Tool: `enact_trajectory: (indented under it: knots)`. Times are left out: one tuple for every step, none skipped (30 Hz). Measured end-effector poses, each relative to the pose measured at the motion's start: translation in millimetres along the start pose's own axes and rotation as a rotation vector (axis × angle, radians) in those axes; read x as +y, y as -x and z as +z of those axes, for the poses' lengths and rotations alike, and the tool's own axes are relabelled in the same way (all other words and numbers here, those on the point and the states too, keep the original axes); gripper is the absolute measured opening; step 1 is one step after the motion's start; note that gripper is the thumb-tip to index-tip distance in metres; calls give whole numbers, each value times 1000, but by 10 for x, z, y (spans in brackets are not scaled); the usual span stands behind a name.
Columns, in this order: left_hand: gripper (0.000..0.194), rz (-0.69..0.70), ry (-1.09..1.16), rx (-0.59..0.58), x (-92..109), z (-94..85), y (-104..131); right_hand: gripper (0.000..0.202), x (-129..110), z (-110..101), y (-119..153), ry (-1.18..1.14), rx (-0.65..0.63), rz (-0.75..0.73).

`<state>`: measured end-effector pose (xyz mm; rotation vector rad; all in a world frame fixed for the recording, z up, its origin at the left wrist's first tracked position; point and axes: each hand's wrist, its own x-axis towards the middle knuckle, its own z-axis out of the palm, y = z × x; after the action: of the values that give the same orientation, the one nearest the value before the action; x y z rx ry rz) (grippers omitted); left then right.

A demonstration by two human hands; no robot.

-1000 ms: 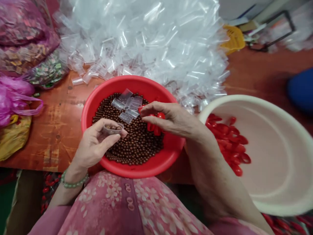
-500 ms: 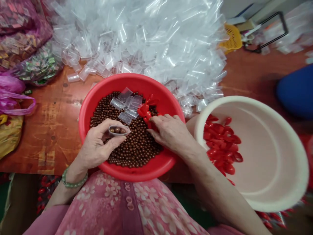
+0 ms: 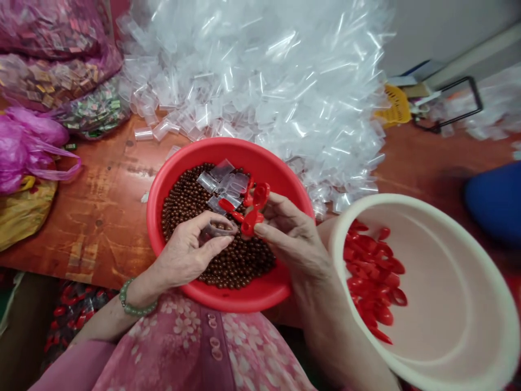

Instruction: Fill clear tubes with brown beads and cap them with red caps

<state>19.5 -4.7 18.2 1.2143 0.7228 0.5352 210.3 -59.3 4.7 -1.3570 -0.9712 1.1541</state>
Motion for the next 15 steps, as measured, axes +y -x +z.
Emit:
enact_trajectory:
  knots:
    - [15,-18,10,14,-15,36,10,43,3,29,6,-10,-28,12]
    - [15,-37,25,38,-30,73,17,37,4,54,14,-13,-50,21]
    - [16,-54,39,72,-44,108,21,32,4,76,25,-11,-59,28]
    - [19,-65,42,110,-57,138,22,28,4,97,38,-9,-57,34]
    - [23,-68,30,146,-67,162,21,27,4,119,52,-10,-48,35]
    - [26,-62,3,176,-73,179,19,27,5,142,67,-15,-39,35]
    - [27,-47,-28,202,-78,189,18,28,7,165,81,-21,-30,30]
    - [27,-26,-59,221,-82,192,18,27,8,189,96,-28,-20,19]
    - [27,1,-84,237,-85,191,21,26,10,210,109,-36,-9,1]
    - [25,29,-101,250,-89,186,27,25,10,229,121,-41,4,-22]
    - [24,56,-109,258,-93,180,35,23,10,244,131,-41,12,-45]
    - [22,75,-110,263,-98,174,45,22,9,255,139,-31,16,-65]
    - [21,85,-103,263,-104,168,55,21,7,261,144,-13,14,-81]
    - [20,88,-89,260,-109,161,65,20,4,264,147,7,8,-99]
    - [19,85,-69,257,-112,154,74,19,0,263,149,23,2,-115]
